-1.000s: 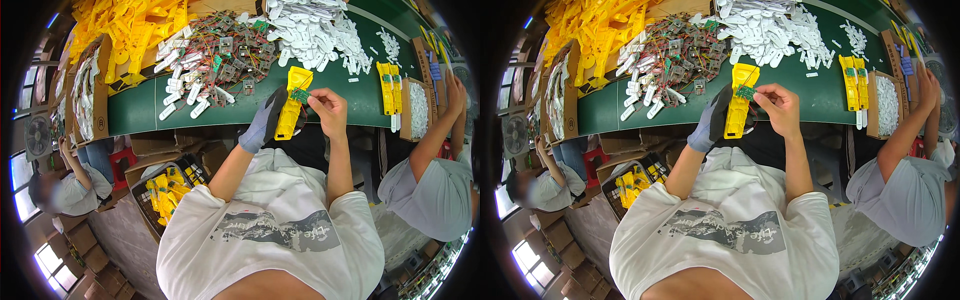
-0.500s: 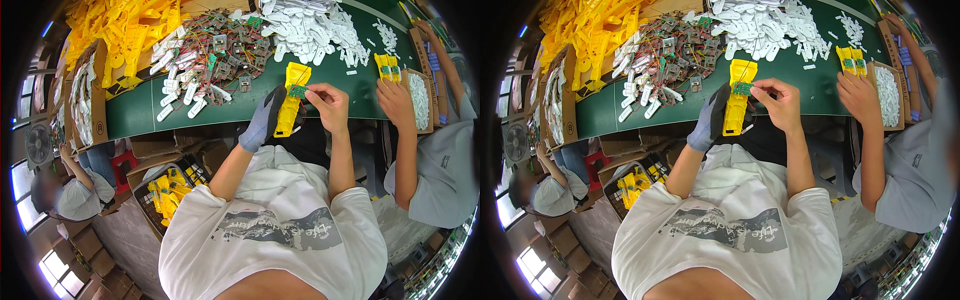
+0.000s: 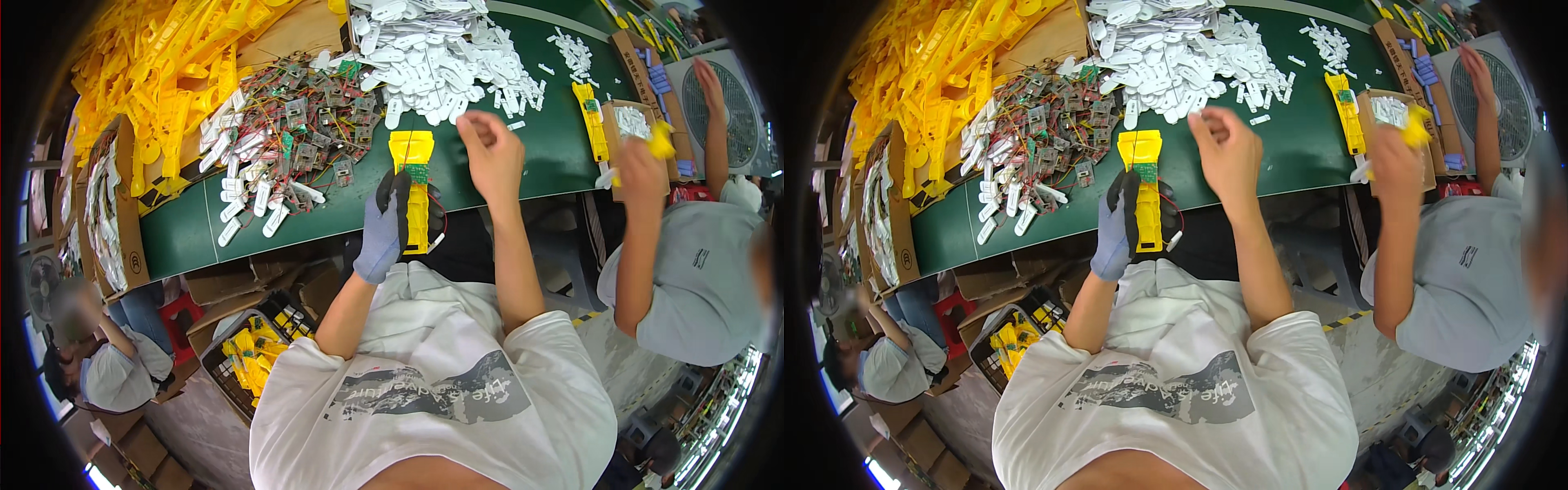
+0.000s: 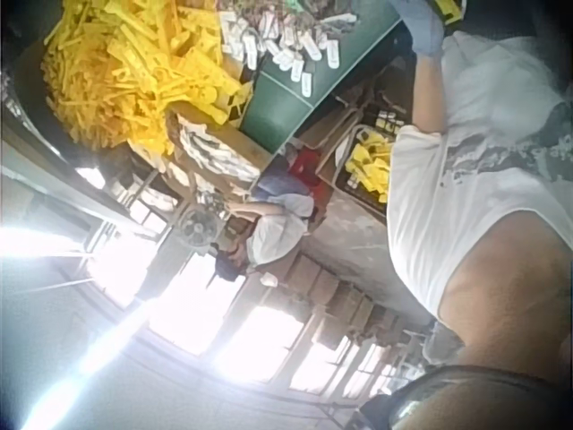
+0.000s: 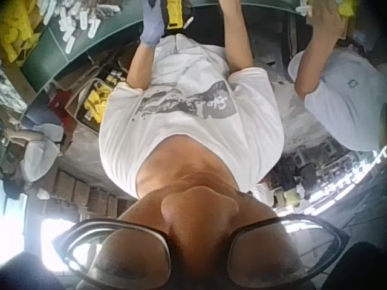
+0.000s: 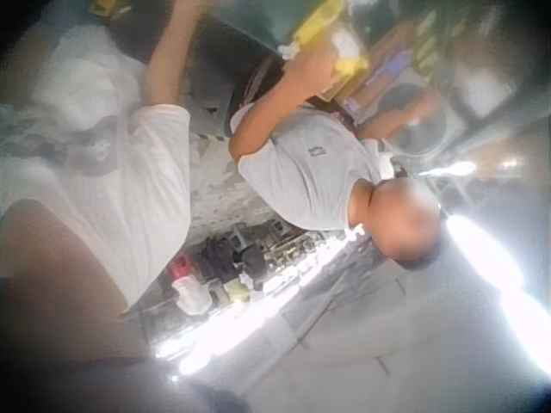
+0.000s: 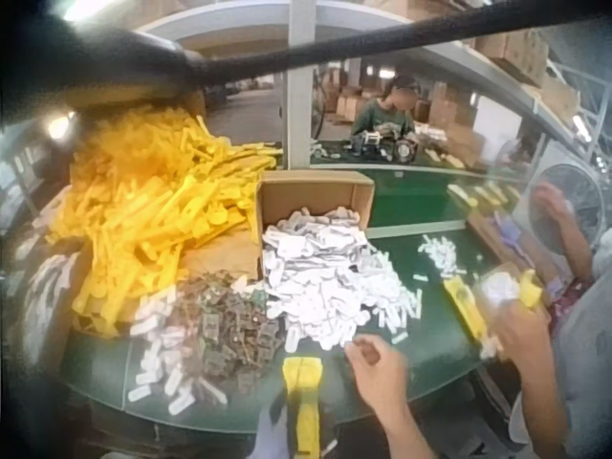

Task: Assembling PCBs into yellow plastic housings on a factory line.

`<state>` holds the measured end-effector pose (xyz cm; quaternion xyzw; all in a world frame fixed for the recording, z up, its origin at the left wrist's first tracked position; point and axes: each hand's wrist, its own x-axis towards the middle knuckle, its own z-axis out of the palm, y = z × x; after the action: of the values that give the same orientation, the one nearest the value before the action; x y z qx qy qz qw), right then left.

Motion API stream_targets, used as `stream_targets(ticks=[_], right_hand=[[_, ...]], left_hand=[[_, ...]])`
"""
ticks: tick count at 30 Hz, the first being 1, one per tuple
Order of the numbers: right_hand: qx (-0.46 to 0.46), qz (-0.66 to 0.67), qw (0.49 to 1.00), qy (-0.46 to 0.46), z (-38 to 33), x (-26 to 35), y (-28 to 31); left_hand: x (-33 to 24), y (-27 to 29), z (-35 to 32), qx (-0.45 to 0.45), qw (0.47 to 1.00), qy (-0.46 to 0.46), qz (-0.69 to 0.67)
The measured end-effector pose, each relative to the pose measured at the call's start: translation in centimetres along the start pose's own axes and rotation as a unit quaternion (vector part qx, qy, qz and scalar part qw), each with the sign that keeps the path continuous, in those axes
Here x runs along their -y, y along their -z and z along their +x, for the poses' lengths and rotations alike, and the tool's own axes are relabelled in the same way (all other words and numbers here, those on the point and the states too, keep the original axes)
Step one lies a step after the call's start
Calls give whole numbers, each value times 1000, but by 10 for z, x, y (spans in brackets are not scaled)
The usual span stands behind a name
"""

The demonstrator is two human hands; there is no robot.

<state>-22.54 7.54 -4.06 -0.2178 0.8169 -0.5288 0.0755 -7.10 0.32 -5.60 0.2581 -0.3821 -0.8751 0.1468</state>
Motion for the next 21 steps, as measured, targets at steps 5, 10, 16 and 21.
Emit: stream_targets(ticks=[5,10,16,21], right_hand=[[20,-215,975,51,40,-6,-4],[96,-42,994,-11,51,-29,0],[144,115,983,20,27,-21,7],[213,266,940,-5,-12,-14,12]], left_hand=[[9,3,9,-2,1000,-19,4],[3,-9,4,8,997,-79,16],[7,-10,10,-10,992,-125,-10],[6,-7,18,-17,984,-157,85]])
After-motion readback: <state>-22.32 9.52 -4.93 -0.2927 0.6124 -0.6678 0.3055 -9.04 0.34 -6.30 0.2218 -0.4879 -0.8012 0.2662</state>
